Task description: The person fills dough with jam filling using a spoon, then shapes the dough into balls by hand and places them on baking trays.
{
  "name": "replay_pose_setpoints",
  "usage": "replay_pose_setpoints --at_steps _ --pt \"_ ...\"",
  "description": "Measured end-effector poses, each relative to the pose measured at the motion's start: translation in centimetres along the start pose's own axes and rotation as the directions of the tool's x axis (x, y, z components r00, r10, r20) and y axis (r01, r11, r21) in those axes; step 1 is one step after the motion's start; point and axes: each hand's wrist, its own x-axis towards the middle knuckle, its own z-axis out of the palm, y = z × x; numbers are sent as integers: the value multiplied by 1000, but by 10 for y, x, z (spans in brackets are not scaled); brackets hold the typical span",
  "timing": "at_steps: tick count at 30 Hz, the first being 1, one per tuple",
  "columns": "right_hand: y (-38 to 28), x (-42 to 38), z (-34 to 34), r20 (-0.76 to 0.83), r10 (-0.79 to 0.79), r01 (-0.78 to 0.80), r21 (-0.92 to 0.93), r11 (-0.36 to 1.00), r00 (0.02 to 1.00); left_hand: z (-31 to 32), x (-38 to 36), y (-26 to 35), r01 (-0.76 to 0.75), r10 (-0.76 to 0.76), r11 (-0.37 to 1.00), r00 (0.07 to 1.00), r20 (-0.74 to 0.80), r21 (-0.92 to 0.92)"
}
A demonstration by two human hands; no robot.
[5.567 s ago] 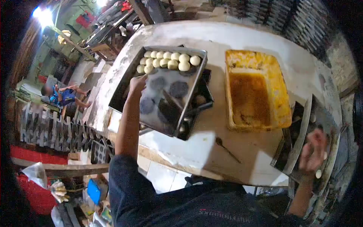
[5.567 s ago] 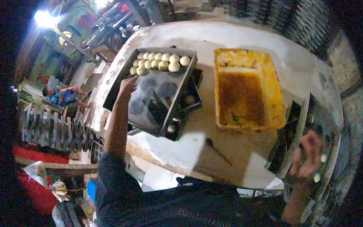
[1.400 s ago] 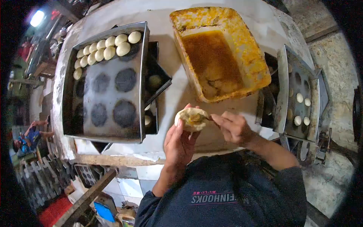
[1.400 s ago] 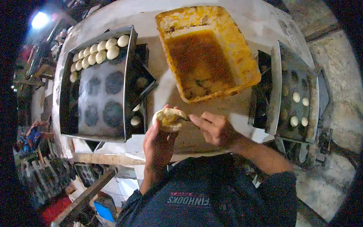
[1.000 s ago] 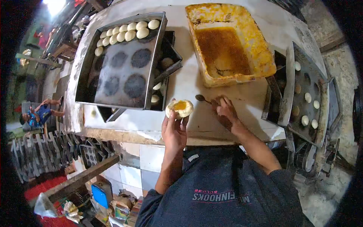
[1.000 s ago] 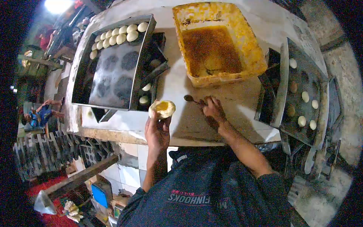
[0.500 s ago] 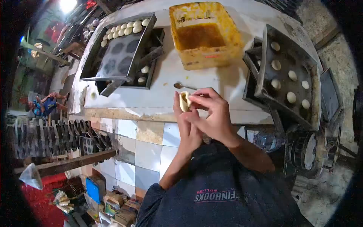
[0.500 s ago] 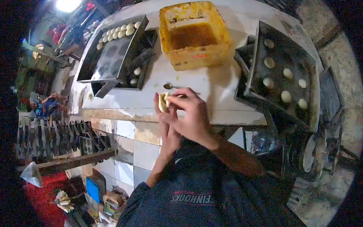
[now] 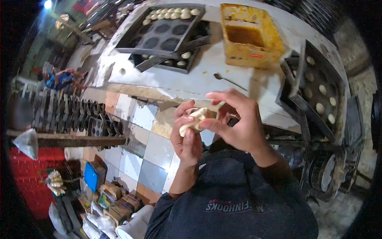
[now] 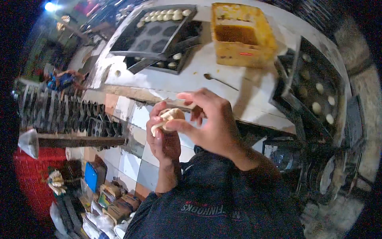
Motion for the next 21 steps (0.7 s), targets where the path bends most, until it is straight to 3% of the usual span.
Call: replay_pose_setpoints --at_steps 1,2,3,4,5,6,8,9,10,11,12,13,14,16,17,18,19,21 --pt "6 7 10 121 68 -81 106 991 990 -15 2 3 -86 84 991 996 23 105" --pt "8 9 26 145 64 -81 112 990 987 -29 4 10 -94 94 988 996 6 119" --pt "8 12 42 83 -19 8 138 990 996 -43 7 18 -232 196 861 973 124 452" --pt "7 15 57 18 -98 94 160 983 995 -56 10 27 -354 236 609 935 264 709" --pt "5 26 67 106 -344 346 -7 938 933 -62 14 32 -394 319 508 912 258 766" --pt "0 30 82 123 -340 342 4 940 932 -70 13 43 -360 322 367 914 246 858" --pt "-16 34 111 193 -430 462 -172 870 882 -89 8 58 -157 189 212 975 117 965" --pt "-16 35 123 199 -409 444 -180 878 890 -97 11 61 -145 181 219 978 105 965" --pt "-11 38 130 203 -397 434 -189 881 895 -104 15 63 -71 162 482 987 -9 873" --pt "-3 42 134 247 -473 522 -206 827 846 -111 19 65 2 112 707 987 -115 707" --pt "3 47 138 292 -542 606 -218 765 788 -115 25 67 11 102 716 988 -120 698" --pt "3 52 142 274 -527 576 -143 805 805 -120 31 69 31 26 902 992 -126 430" --pt "-1 56 141 275 -517 567 -152 809 811 -126 35 71 62 -50 991 993 -110 117" --pt "-16 62 135 155 -300 325 -170 931 941 -142 32 62 50 -47 996 998 -42 71" --pt "-23 61 137 118 -83 95 -98 991 990 -142 33 59 -16 19 990 1000 -15 143" --pt "-16 59 135 112 -82 94 -104 990 990 -142 34 56 -87 85 973 996 17 212" --pt "-5 57 132 145 -200 213 -84 973 969 -137 39 57 -88 85 975 996 25 206" --pt "0 56 124 148 -396 411 -93 907 906 -119 55 64 -54 30 855 998 55 516"
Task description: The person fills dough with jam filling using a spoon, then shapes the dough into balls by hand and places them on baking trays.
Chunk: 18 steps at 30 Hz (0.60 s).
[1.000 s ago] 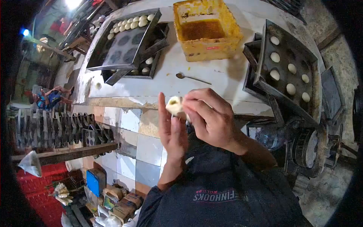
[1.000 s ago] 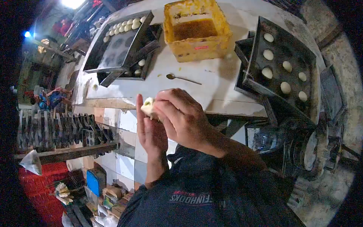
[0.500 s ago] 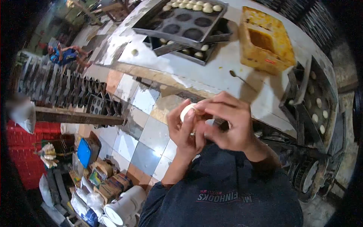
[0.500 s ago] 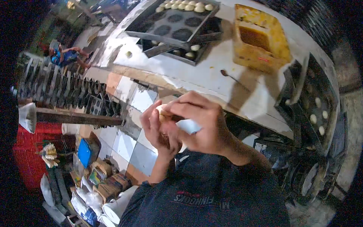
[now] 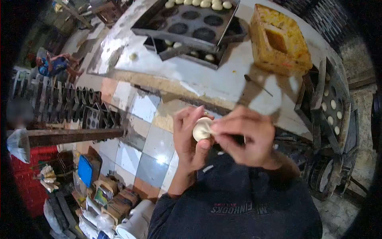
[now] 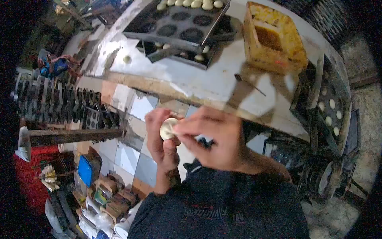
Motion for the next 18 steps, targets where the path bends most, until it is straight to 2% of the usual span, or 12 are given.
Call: replay_pose_setpoints --at_steps 1,2,3,4,5,8,10,12,15,16,17,18 --pt "-8 1 -6 1 16 -16 -59 998 1000 6 10 3 -3 0 986 1000 21 169" --pt "-13 -4 -10 21 86 -82 -140 987 996 16 11 4 92 -87 978 996 -35 185" --pt "-8 -7 -15 41 7 5 -283 959 999 26 15 -2 -10 20 962 999 -37 271" --pt "-3 -11 -24 35 -43 52 -328 943 998 38 5 -6 204 -196 973 977 -78 112" --pt "6 -15 -37 -14 -89 81 -296 952 996 51 7 -8 164 -161 982 986 -38 91" --pt "13 -24 -99 -119 -1 -23 -201 979 993 109 6 -10 102 -94 952 995 40 -290" --pt "9 -36 -149 -112 360 -351 87 932 926 150 7 -11 80 -65 906 997 48 -416" --pt "25 -60 -186 -165 257 -240 115 964 952 187 17 -9 -68 133 974 944 301 -217" --pt "33 -85 -237 -265 79 -64 67 996 961 263 27 -5 -243 275 954 941 196 -175" --pt "28 -87 -250 -332 -11 -17 -83 996 943 282 30 -4 -328 323 945 921 218 -14" --pt "27 -92 -264 -380 -105 16 -231 973 919 307 28 -1 -327 322 945 921 221 -17" --pt "31 -101 -281 -368 -148 30 -308 951 918 335 22 3 -209 233 964 962 140 -167"
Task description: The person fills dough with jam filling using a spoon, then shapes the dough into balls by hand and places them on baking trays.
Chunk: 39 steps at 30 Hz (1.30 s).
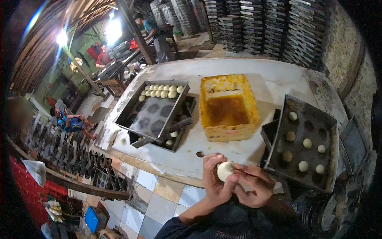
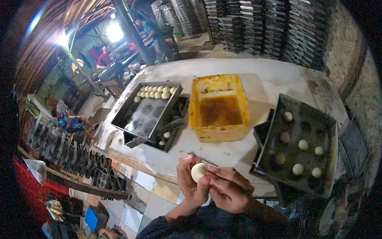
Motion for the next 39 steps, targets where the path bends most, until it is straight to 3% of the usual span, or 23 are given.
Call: replay_pose_setpoints --at_steps 2,4,7,9,11,13,15,17,18,19,21,22,23,24,26,27,29,31,34,35,36,37,39 --pt "19 -7 -32 -42 14 -11 62 998 999 39 4 -5 60 -69 986 996 -51 -159" --pt "38 -17 -49 -155 70 -17 322 947 985 64 14 -12 142 -94 958 976 197 -248" --pt "48 -28 -92 156 306 -324 103 940 939 106 21 -33 154 -24 911 946 323 -382" --pt "59 -32 -127 204 326 -322 -56 945 923 124 22 -40 2 56 984 945 321 -176" --pt "55 -37 -154 281 327 -278 -201 939 902 140 12 -39 220 -285 953 883 374 207" --pt "39 -37 -167 -62 381 -379 -331 864 923 165 4 -54 -23 -167 953 795 583 303" --pt "52 -39 -177 118 225 -159 -408 899 967 194 -34 -79 474 -434 871 619 655 130" --pt "69 -46 -184 251 215 -38 -564 825 944 214 -52 -83 558 -552 798 528 645 227" --pt "80 -50 -190 247 227 -47 -573 818 942 221 -47 -75 745 -587 664 459 667 71" --pt "95 -57 -198 165 252 -149 -467 872 954 227 -42 -71 878 -605 472 390 695 -81" --pt "120 -59 -223 69 494 -465 -243 851 867 233 -27 -79 845 -465 531 354 811 -65" --pt "135 -57 -239 75 677 -665 -138 734 732 228 -3 -74 868 -478 463 73 875 181" --pt "168 -65 -248 8 680 -680 -7 733 733 220 3 -82 872 -482 458 79 873 173" --pt "190 -60 -258 -76 807 -794 148 590 586 211 5 -88 781 -492 605 215 844 154" --pt "270 -65 -283 -248 680 -711 -57 700 690 185 6 -97 696 -503 714 435 746 76" --pt "285 -45 -287 -249 522 -577 -388 718 816 167 5 -99 717 -530 697 514 674 2" --pt "327 -59 -289 -230 671 -700 -380 604 705 126 25 -81 796 -720 600 491 491 83" --pt "356 -79 -288 81 546 -221 -858 464 834 73 24 -84 745 -710 667 627 320 20" --pt "340 -69 -283 195 685 -221 -855 470 702 0 26 -89 690 -683 723 722 110 -38" --pt "319 -48 -271 131 814 -392 -826 406 566 -26 21 -95 717 -717 697 697 -29 6" --pt "329 -58 -282 220 787 -229 -881 413 576 -55 18 -95 741 -724 669 665 -183 50" --pt "310 -34 -268 103 879 -562 -733 383 465 -70 23 -96 748 -727 661 658 -196 59" --pt "317 -28 -283 284 567 2 -895 446 773 -115 40 -104 639 -642 675 755 -132 369"
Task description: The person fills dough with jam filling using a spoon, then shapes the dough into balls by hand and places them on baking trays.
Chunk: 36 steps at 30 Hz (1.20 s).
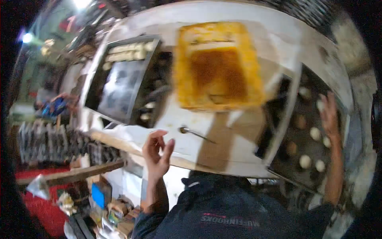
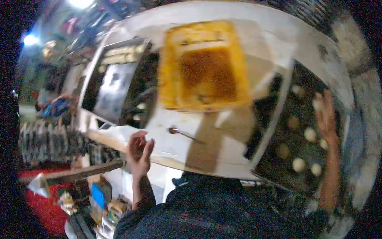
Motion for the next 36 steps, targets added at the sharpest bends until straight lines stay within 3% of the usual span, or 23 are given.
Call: replay_pose_setpoints --at_steps 2,3,4,6,7,8,10,12,14,16,18,19,22,24,25,27,28,29,31,32,33,34,36 --pt "-54 10 -50 -178 59 -88 -161 983 982 -53 63 -6 -427 436 822 897 65 377" --pt "-78 11 -68 -269 82 -142 -210 967 960 -79 104 -11 -476 514 753 857 46 455" --pt "-105 11 -76 -317 113 -153 -103 983 942 -104 149 -21 -517 589 679 808 33 521" --pt "-169 15 -92 -380 136 -151 -8 989 915 -140 248 -50 -232 311 844 946 -89 485" --pt "-208 20 -98 -324 124 -113 52 992 938 -155 300 -65 18 15 905 997 -73 425" --pt "-249 25 -103 -269 111 -82 114 990 957 -167 345 -87 269 -278 887 960 -32 374" --pt "-330 44 -106 -289 58 18 253 967 956 -167 417 -148 121 -174 757 985 20 642" --pt "-375 63 -97 -340 -81 201 333 921 937 -129 454 -173 307 -227 710 952 -207 633" --pt "-421 79 -85 -360 -47 240 515 823 932 -98 434 -121 266 -139 711 961 -240 651" --pt "-452 88 -73 -348 -31 242 581 777 937 -94 438 -126 265 -125 759 956 -266 595" --pt "-466 91 -69 -334 -24 249 650 718 942 -102 430 -117 201 -160 855 979 -125 478" --pt "-469 90 -68 -349 -15 259 664 702 937 -102 412 -112 6 77 885 984 -158 465" --pt "-485 80 -57 -347 67 227 735 639 935 -113 288 -34 -416 439 866 898 -24 278" --pt "-494 69 -43 36 139 -53 992 116 990 -98 194 8 -470 485 870 870 89 -149" --pt "-496 62 -35 41 142 -58 992 115 989 -88 162 7 -674 672 738 731 118 -31" --pt "-497 45 -24 186 7 -180 958 -225 982 -70 80 26 -464 423 886 804 418 -3" --pt "-495 36 -35 193 15 -185 957 -223 981 -54 53 30 -510 516 848 730 448 -146" --pt "-491 28 -53 98 75 -88 988 -126 992 -44 31 39 -593 591 794 697 406 -136" --pt "-468 4 -69 -71 151 58 994 90 986 -24 -7 41 -376 494 857 794 354 -352" --pt "-459 -10 -73 -71 154 57 994 92 985 -14 -20 34 -283 477 829 808 346 -482" --pt "-452 -21 -78 -276 30 248 902 354 961 -8 -24 21 -252 515 816 726 455 -521" --pt "-446 -29 -84 -438 -138 435 706 559 888 6 -48 34 -62 356 780 862 360 -622" --pt "-435 -56 -94 -466 -138 473 751 460 874 17 -81 45 -127 198 950 952 235 -287"
